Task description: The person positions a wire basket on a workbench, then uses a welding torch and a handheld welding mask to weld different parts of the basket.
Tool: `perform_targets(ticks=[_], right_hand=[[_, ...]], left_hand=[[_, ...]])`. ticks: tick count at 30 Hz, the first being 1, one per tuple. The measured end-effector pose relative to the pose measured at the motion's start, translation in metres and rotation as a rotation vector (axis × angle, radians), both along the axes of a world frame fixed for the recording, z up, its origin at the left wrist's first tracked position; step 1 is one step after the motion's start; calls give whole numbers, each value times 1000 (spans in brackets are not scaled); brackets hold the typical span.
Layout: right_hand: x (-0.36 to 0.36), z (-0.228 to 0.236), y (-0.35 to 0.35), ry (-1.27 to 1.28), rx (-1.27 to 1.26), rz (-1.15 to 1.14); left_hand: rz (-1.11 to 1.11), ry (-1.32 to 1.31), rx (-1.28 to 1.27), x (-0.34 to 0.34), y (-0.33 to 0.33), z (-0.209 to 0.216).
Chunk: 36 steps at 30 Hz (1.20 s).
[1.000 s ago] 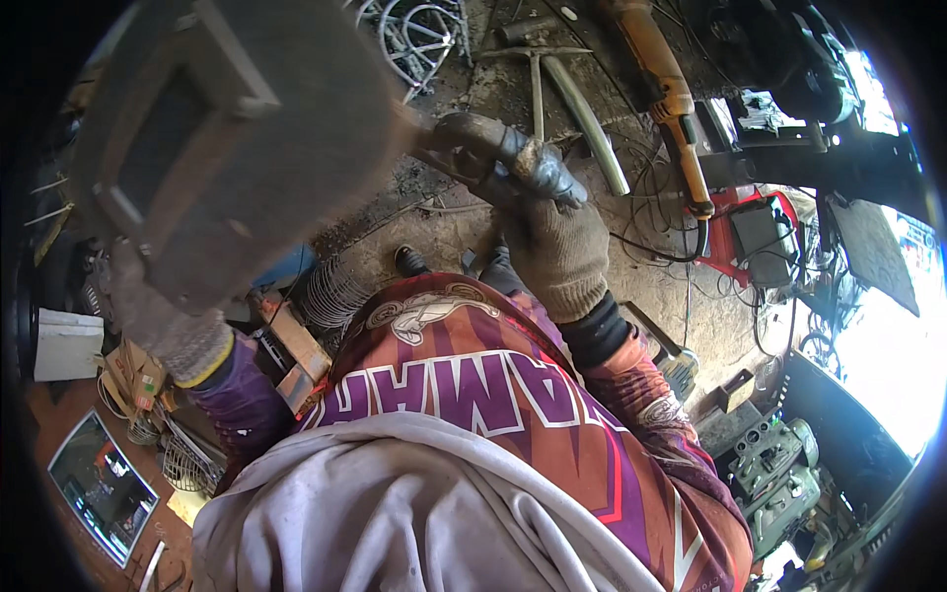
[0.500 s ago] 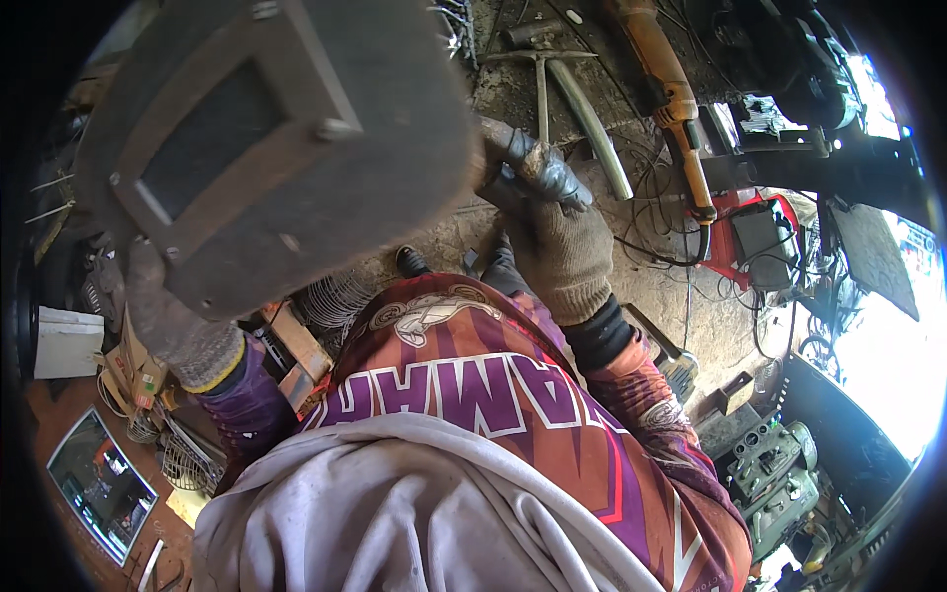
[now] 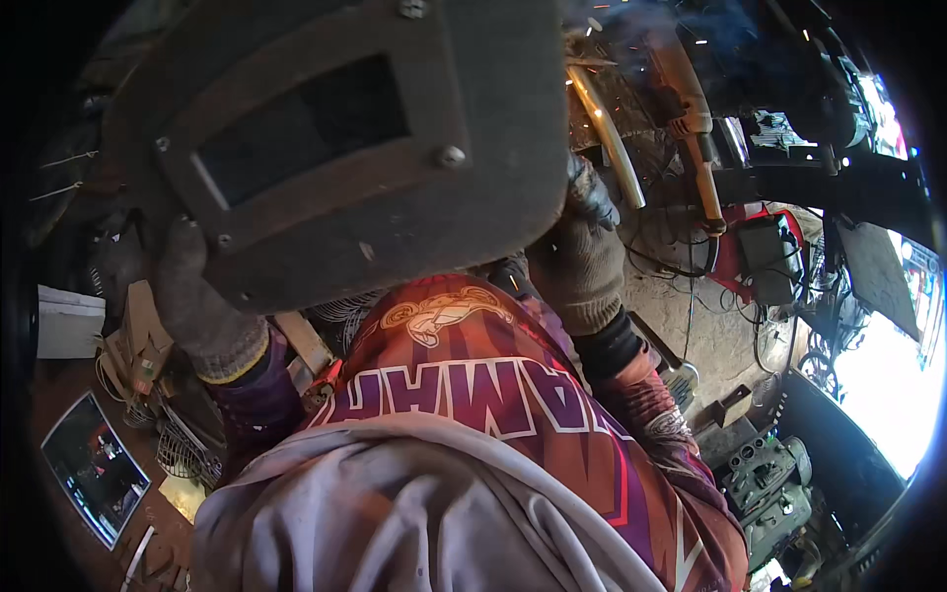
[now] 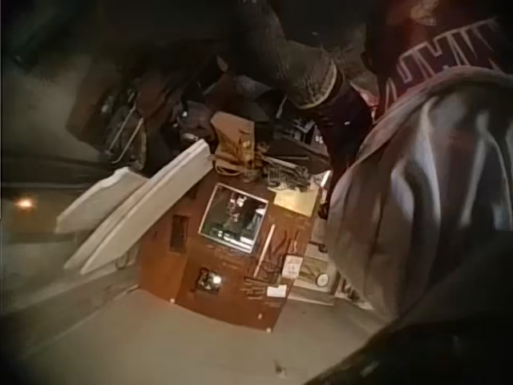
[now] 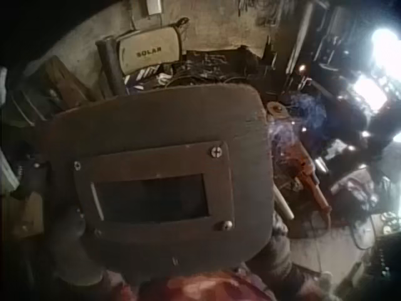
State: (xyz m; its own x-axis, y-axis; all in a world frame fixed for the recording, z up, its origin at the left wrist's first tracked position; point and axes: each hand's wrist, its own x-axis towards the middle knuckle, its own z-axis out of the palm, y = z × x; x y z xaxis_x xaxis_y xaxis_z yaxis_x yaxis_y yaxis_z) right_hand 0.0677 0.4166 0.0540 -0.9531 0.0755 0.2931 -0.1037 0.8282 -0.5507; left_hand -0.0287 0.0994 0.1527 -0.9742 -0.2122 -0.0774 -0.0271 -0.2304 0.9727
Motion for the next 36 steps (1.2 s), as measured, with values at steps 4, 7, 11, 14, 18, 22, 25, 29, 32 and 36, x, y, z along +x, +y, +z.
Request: perform_targets(ticks=[4,7,11,14,18,22,25,29,32,36], right_hand=[[6,-4,-4,60,-43,-149],[8,-3,0,33,-136,-237],[12,-7,5,-24,-192,-134],[18,-8,-3,-138,-295,-150],[15,-3,-7,-253,-438,-156],[11,1,-8,-272,-406,-126],[12,5,-10,-276,-396,-104],[10,3,-10,-224,-302,-59],[9,0,-11,-196,-289,-48],[10,-2,-12,-233,-316,-57]], left_hand=[[-129,97,266,-12,-63,-6],[-269,139,399,-26,-119,-2],[-626,9,659,-35,-123,24],[-423,44,547,-31,-134,17],[-255,-21,513,-31,-132,5],[90,132,27,-28,-115,0],[111,196,-381,-22,-99,-4],[123,247,-649,-19,-83,-2],[116,191,-27,-19,-67,1],[3,171,159,-20,-71,7]])
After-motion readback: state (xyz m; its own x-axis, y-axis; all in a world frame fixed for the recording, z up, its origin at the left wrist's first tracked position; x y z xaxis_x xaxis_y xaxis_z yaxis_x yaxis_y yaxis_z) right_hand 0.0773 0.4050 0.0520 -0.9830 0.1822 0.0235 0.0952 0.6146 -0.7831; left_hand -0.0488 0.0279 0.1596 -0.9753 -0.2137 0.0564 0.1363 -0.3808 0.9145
